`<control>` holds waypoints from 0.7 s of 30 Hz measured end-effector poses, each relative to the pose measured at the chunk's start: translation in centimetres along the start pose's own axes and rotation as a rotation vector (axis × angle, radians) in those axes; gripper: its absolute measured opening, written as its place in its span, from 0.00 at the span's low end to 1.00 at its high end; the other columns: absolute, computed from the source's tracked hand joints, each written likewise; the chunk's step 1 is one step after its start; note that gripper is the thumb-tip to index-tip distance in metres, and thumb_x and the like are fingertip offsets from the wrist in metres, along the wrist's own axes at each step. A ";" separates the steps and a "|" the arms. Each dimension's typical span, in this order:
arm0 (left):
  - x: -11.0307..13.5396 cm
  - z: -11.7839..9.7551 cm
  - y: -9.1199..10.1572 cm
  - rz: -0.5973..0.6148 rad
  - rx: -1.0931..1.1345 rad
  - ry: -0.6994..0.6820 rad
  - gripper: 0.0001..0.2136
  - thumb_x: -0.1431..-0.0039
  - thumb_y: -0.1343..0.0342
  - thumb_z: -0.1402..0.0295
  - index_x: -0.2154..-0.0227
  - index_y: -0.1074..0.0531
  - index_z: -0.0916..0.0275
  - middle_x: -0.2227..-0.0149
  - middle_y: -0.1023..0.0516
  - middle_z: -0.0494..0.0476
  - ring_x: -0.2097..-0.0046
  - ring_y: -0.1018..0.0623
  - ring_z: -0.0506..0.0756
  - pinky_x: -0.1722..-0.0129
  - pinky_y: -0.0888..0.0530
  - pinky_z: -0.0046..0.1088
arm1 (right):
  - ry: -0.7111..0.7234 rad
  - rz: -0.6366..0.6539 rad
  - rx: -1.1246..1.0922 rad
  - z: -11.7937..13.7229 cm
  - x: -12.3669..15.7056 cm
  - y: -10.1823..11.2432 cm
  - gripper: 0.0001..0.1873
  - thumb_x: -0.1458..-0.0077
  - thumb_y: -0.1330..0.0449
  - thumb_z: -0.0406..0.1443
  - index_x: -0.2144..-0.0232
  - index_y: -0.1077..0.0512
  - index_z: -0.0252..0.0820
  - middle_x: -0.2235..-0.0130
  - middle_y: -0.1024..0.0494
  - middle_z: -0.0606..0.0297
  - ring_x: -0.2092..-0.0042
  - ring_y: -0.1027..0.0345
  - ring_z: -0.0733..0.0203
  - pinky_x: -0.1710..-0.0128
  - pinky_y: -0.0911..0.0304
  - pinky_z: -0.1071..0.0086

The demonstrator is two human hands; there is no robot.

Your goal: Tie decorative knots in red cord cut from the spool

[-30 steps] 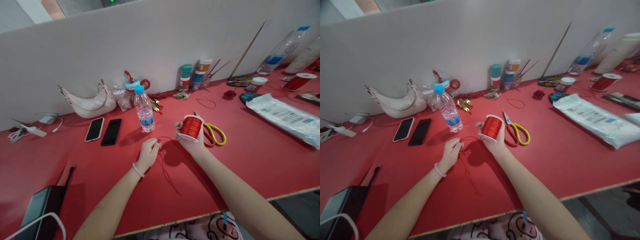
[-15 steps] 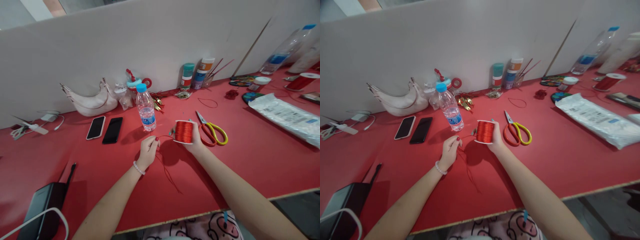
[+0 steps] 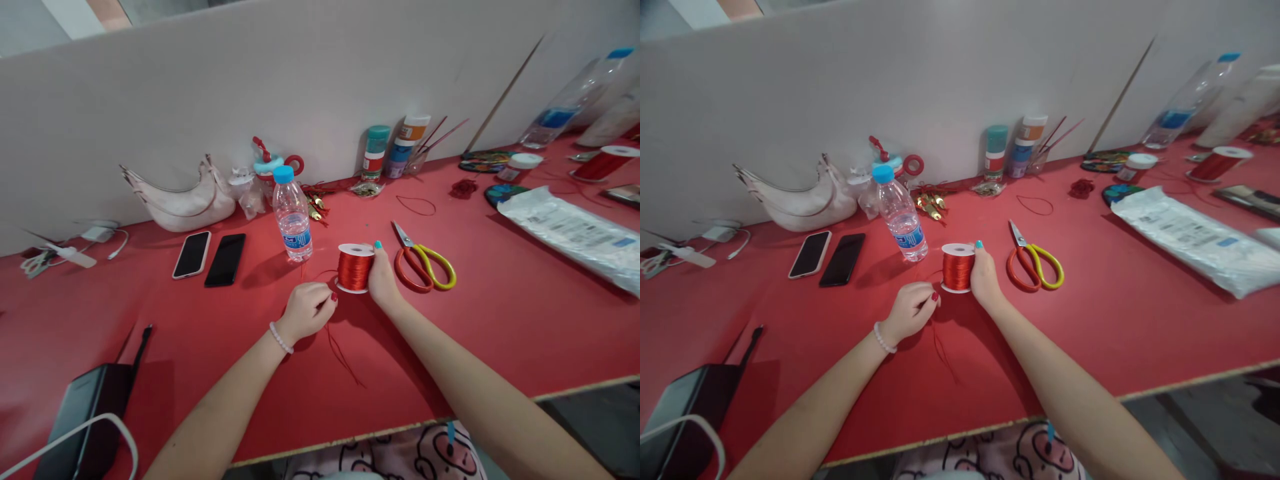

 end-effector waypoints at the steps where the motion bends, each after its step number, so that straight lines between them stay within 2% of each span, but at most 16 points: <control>1: 0.0 0.0 -0.1 0.021 -0.018 -0.009 0.16 0.39 0.57 0.69 0.82 0.37 0.61 0.81 0.34 0.50 0.77 0.34 0.49 0.74 0.38 0.26 | 0.020 0.004 0.020 -0.2 0.0 0.1 0.27 0.47 0.56 0.57 0.77 0.34 0.43 0.77 0.29 0.68 0.70 0.35 0.60 0.69 0.39 0.69; 6: -0.2 -0.3 -0.1 0.066 -0.061 -0.032 0.15 0.38 0.58 0.68 0.78 0.33 0.61 0.78 0.30 0.53 0.74 0.31 0.51 0.72 0.36 0.26 | 0.016 0.050 -0.027 -1.0 0.1 -0.1 0.28 0.46 0.55 0.58 0.75 0.32 0.43 0.76 0.30 0.68 0.72 0.37 0.62 0.70 0.39 0.69; 12: -0.1 -0.3 0.1 0.044 0.009 0.019 0.15 0.37 0.59 0.67 0.75 0.31 0.61 0.75 0.28 0.55 0.71 0.29 0.52 0.68 0.33 0.28 | 0.041 0.222 -0.098 -0.2 0.3 -0.3 0.29 0.49 0.53 0.62 0.65 0.31 0.45 0.65 0.26 0.64 0.62 0.33 0.58 0.63 0.35 0.66; 16: -0.1 -0.2 0.1 0.037 0.013 0.014 0.15 0.38 0.59 0.68 0.77 0.32 0.62 0.75 0.27 0.56 0.71 0.29 0.52 0.69 0.33 0.28 | 0.167 0.251 0.015 0.4 0.3 -0.1 0.26 0.55 0.39 0.54 0.58 0.33 0.46 0.57 0.28 0.62 0.56 0.34 0.57 0.56 0.37 0.64; 21: -0.2 -0.1 0.0 0.047 -0.019 0.024 0.15 0.38 0.58 0.68 0.78 0.33 0.61 0.77 0.29 0.54 0.72 0.29 0.52 0.69 0.34 0.27 | 0.236 0.182 0.111 0.1 0.3 -0.2 0.19 0.52 0.39 0.47 0.60 0.35 0.45 0.59 0.28 0.63 0.57 0.34 0.57 0.54 0.39 0.62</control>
Point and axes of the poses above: each hand's wrist, its own x-axis away from the middle knuckle, its own y-axis out of the back of the hand, z = x × y, the point moved 1 cm from there along -x, towards the middle knuckle
